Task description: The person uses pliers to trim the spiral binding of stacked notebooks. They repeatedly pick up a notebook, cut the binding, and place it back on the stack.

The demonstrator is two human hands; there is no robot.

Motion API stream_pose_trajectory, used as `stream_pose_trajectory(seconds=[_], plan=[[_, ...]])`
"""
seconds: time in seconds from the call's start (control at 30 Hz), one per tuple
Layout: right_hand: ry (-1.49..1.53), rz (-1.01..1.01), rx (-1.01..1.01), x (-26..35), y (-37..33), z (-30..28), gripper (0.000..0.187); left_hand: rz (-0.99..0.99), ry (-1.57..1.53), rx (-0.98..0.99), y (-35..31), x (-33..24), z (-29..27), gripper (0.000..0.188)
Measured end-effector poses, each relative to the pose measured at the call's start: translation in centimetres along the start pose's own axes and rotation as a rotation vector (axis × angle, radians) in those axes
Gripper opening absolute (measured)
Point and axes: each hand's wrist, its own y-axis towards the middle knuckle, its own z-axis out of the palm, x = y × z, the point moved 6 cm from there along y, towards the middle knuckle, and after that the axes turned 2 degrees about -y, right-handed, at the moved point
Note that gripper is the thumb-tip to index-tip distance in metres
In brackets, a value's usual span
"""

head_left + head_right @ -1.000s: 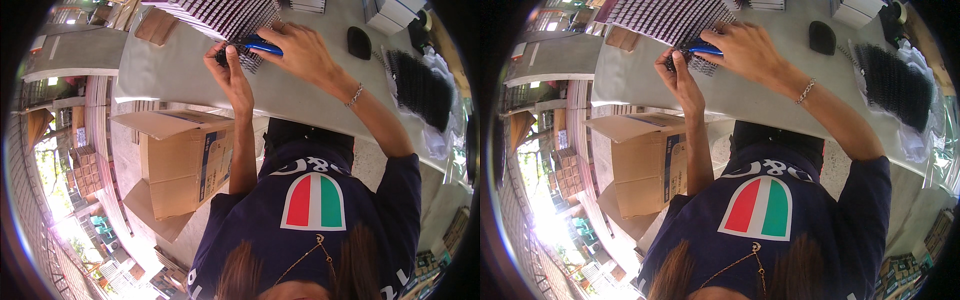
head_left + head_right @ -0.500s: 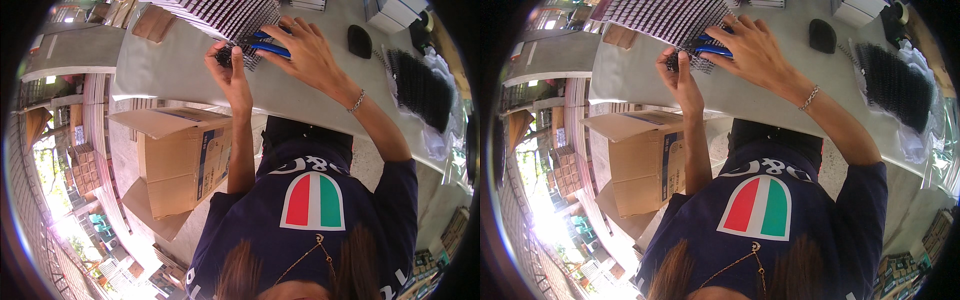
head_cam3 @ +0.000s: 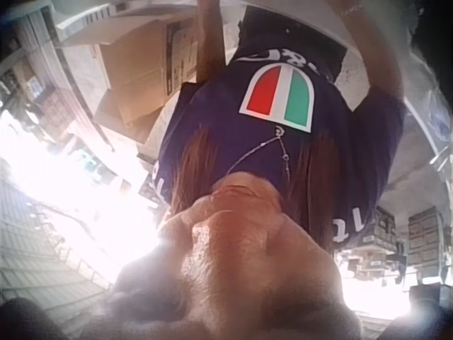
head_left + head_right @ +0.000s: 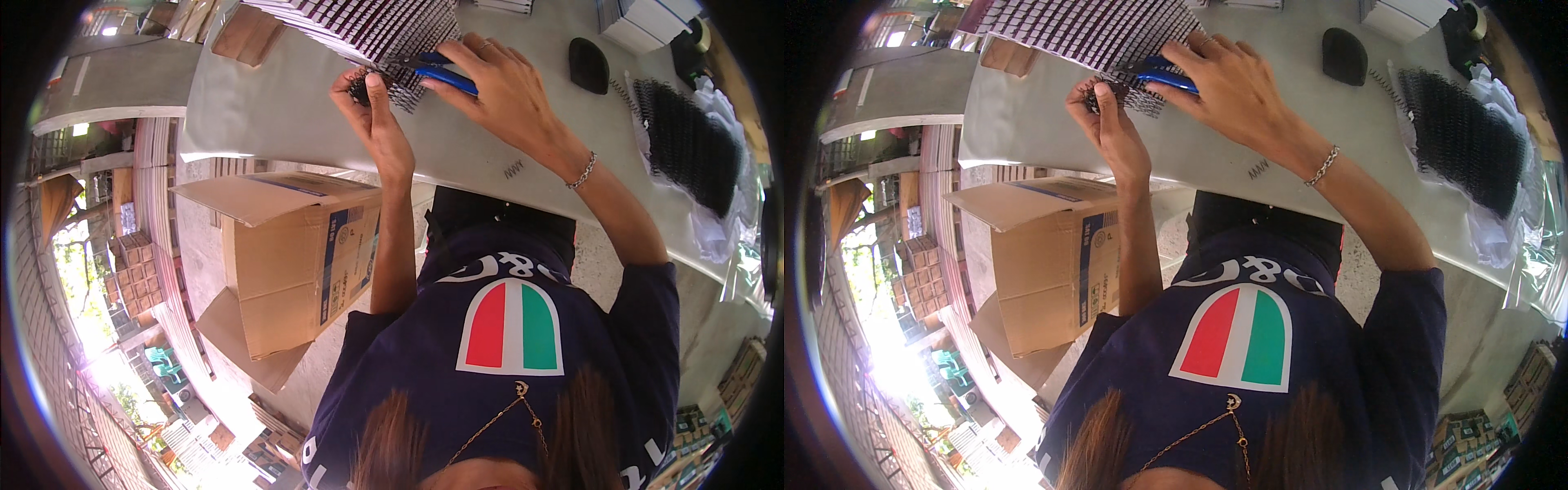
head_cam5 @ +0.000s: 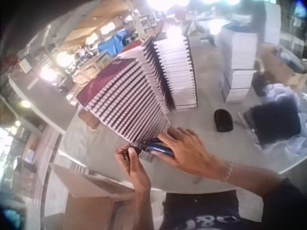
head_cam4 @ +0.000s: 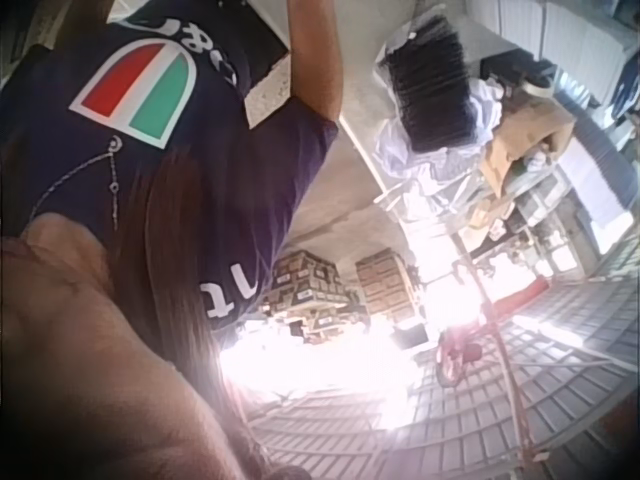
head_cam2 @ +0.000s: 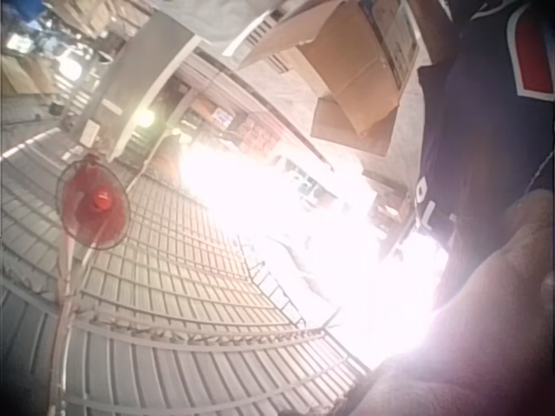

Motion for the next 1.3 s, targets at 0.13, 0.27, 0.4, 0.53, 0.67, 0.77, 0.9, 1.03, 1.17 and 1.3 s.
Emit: stream_pose_trajectory(seconds=[0.13, 0.27, 0.4, 0.53, 0.67, 0.77, 0.9, 1.03, 1.17, 1.3], plan=[[-0.056, 0.000, -0.014, -0.4, -0.6, 0.1, 0.049, 0.019, -0.136, -0.020, 0.3, 0.4, -0.4, 0.029], [-0.077, -0.046, -0.018, -0.1, -0.5, 0.4, 0.051, 0.094, -0.089, -0.037, 0.0, 0.3, -0.4, 0.029], [-0.066, -0.061, -0.026, 0.0, -0.2, 0.9, 0.049, 0.049, 0.091, 0.049, -0.3, 0.2, 0.1, 0.033], [-0.033, -0.088, -0.034, 0.0, 0.2, 0.9, 0.045, 0.034, 0.173, 0.017, -0.3, 0.9, -0.3, 0.031], [0.077, 0.130, 0.352, -0.1, 1.0, 1.8, 0.042, 0.010, 0.182, -0.004, -0.4, 0.8, -0.5, 0.030], [0.101, 0.129, 0.270, -0.6, 0.4, 1.7, 0.043, 0.014, 0.069, 0.004, -0.3, 1.0, -0.6, 0.029], [-0.066, -0.026, 0.006, -1.0, -0.6, 0.6, 0.046, -0.006, -0.212, -0.025, -0.2, 1.0, -0.4, 0.027], [-0.112, -0.060, -0.016, -1.0, -0.7, 0.9, 0.050, 0.027, -0.142, -0.046, -0.3, 1.0, -0.4, 0.030], [-0.112, -0.091, -0.048, -1.3, -0.6, 1.1, 0.049, -0.004, 0.032, 0.009, -0.8, 1.3, -0.3, 0.033], [-0.127, -0.114, -0.049, -0.8, -0.4, 0.8, 0.048, -0.016, 0.060, 0.010, -0.9, 1.8, -0.7, 0.033]])
